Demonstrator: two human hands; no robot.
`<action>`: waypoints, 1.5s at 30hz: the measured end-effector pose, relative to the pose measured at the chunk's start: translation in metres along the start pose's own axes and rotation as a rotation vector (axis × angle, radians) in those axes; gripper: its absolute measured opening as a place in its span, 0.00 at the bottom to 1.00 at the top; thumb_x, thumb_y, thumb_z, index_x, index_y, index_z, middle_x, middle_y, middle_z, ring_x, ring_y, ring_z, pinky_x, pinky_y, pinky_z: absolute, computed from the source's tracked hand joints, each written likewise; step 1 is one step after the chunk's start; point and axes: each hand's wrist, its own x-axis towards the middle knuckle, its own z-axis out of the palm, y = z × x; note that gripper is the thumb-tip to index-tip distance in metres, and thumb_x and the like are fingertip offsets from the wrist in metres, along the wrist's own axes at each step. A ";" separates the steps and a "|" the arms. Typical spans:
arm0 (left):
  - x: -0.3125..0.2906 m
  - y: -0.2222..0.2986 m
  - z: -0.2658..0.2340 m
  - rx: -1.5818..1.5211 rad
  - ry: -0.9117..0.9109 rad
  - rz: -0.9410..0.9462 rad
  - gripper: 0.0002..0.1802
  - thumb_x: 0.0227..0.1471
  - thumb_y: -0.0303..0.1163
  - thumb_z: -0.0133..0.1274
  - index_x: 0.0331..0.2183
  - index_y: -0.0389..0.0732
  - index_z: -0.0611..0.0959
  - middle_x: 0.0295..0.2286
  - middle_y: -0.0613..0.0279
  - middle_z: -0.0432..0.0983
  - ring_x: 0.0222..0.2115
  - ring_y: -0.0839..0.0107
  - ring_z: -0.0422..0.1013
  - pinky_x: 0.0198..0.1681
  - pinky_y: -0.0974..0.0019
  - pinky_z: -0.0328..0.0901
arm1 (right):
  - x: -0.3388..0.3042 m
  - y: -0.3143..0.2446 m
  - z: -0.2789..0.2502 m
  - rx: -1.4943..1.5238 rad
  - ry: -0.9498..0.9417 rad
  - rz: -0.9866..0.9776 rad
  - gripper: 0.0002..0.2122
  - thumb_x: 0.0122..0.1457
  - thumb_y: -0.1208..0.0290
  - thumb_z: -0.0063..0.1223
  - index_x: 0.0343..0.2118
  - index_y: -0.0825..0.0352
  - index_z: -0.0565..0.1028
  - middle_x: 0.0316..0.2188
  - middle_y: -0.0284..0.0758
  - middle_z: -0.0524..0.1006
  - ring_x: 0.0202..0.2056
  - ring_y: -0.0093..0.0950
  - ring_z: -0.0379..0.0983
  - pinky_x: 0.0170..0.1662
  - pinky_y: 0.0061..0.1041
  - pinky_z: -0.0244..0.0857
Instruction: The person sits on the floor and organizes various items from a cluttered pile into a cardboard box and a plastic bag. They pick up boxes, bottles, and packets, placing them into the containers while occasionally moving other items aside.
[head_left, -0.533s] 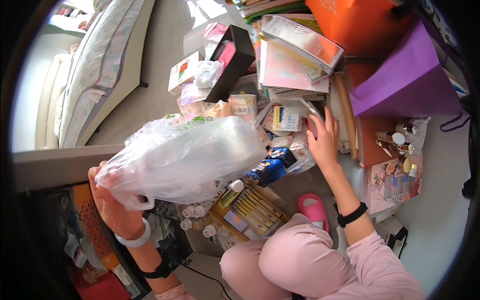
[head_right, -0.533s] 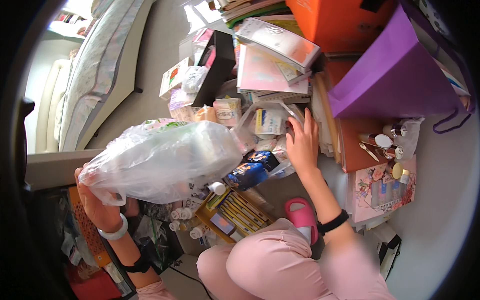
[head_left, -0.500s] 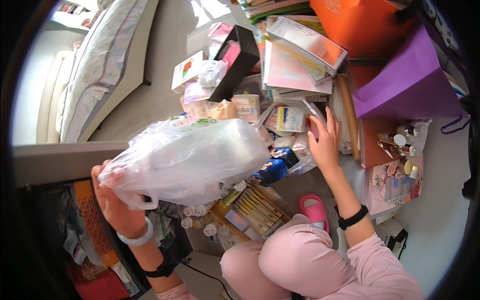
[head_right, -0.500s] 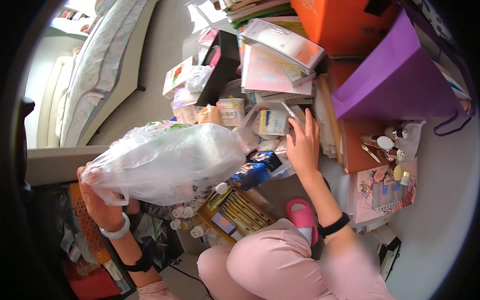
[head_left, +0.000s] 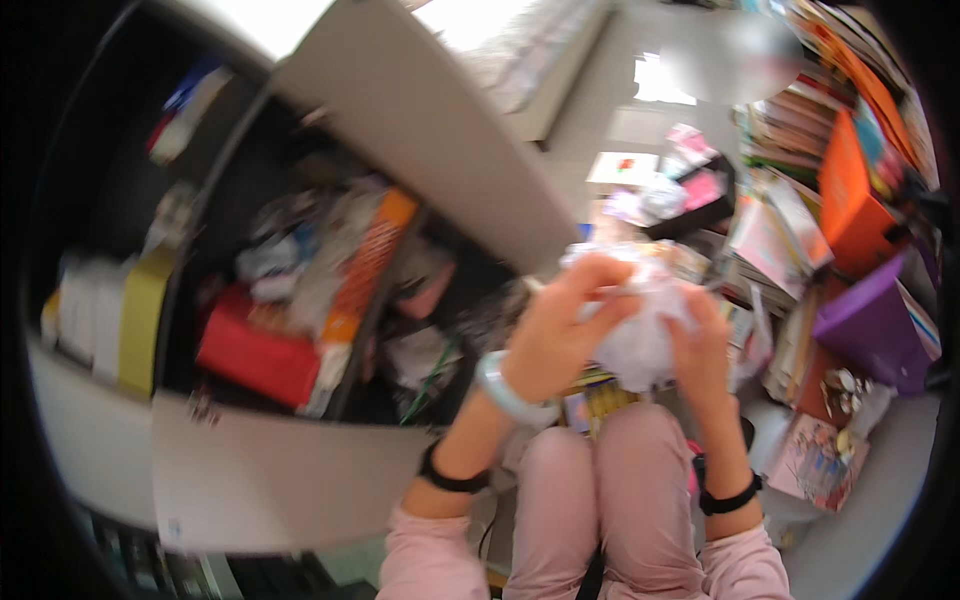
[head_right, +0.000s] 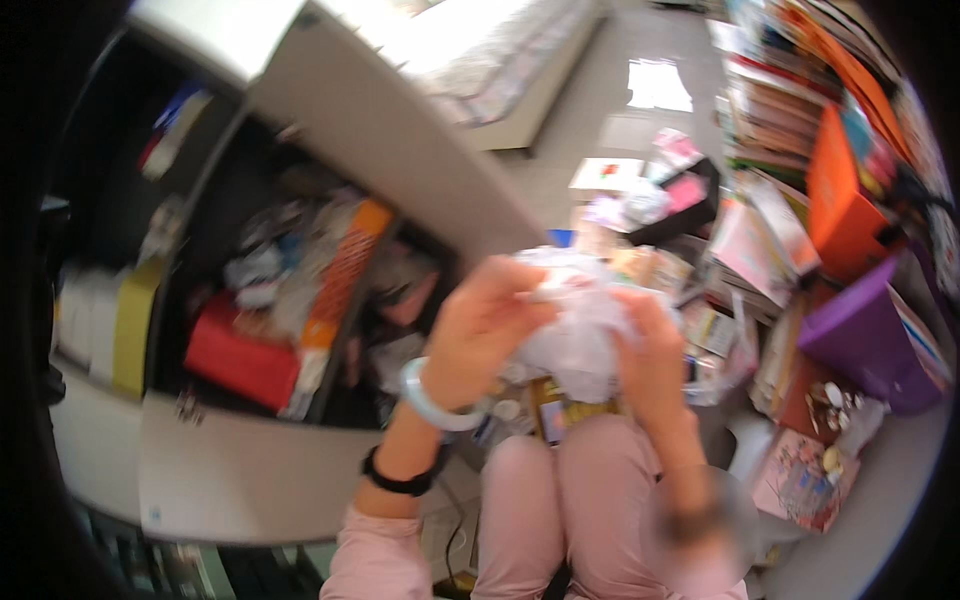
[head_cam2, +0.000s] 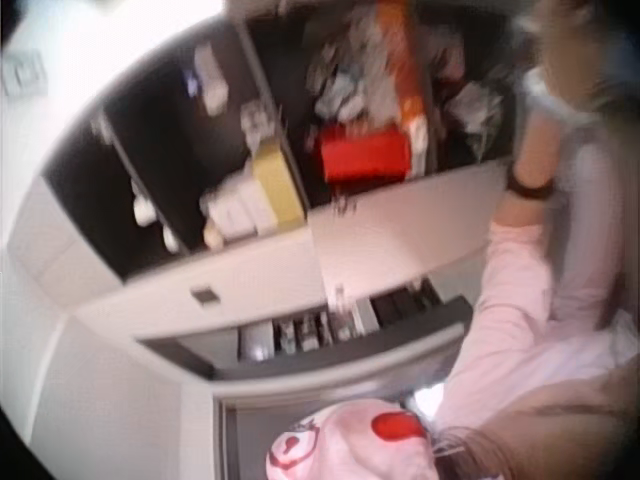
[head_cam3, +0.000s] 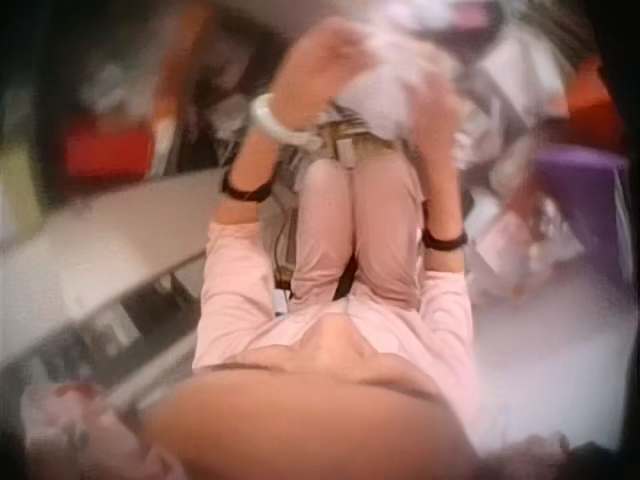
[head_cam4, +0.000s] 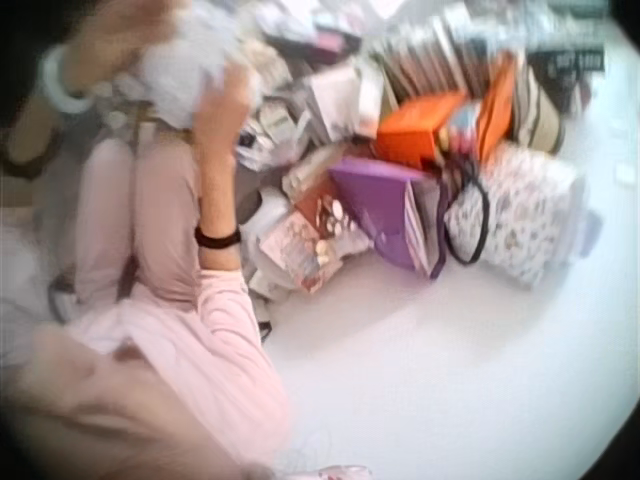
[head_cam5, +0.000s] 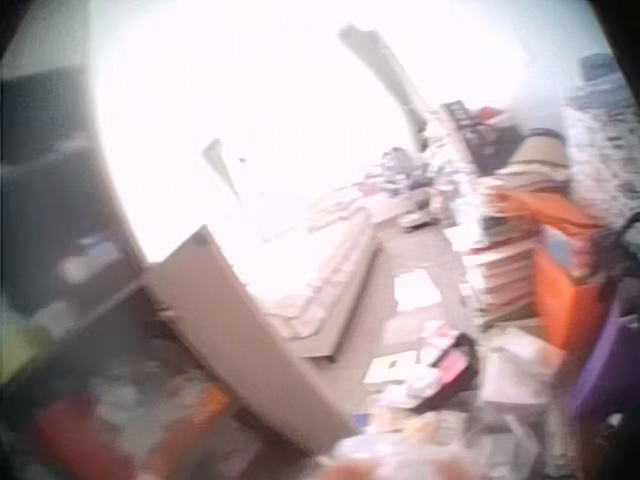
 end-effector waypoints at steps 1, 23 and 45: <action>-0.012 0.011 0.002 0.043 0.066 0.006 0.08 0.56 0.22 0.53 0.40 0.36 0.74 0.34 0.65 0.74 0.37 0.77 0.71 0.41 0.73 0.67 | -0.003 -0.003 -0.004 -0.023 -0.001 0.049 0.16 0.47 0.84 0.52 0.42 0.69 0.73 0.35 0.43 0.75 0.36 0.38 0.71 0.43 0.31 0.65; -0.297 0.013 0.008 0.396 0.528 -0.486 0.25 0.45 0.27 0.54 0.47 0.33 0.69 0.37 0.36 0.73 0.30 0.44 0.74 0.33 0.50 0.68 | -0.081 -0.074 -0.076 0.071 0.062 0.194 0.13 0.60 0.77 0.45 0.46 0.74 0.73 0.44 0.36 0.74 0.45 0.23 0.69 0.49 0.21 0.61; -0.219 0.045 0.025 -0.603 0.388 -0.056 0.13 0.60 0.38 0.49 0.38 0.37 0.75 0.40 0.60 0.72 0.37 0.72 0.71 0.43 0.73 0.65 | -0.092 -0.133 -0.140 0.201 -0.135 0.262 0.06 0.54 0.81 0.51 0.34 0.70 0.76 0.30 0.26 0.76 0.33 0.14 0.68 0.39 0.15 0.61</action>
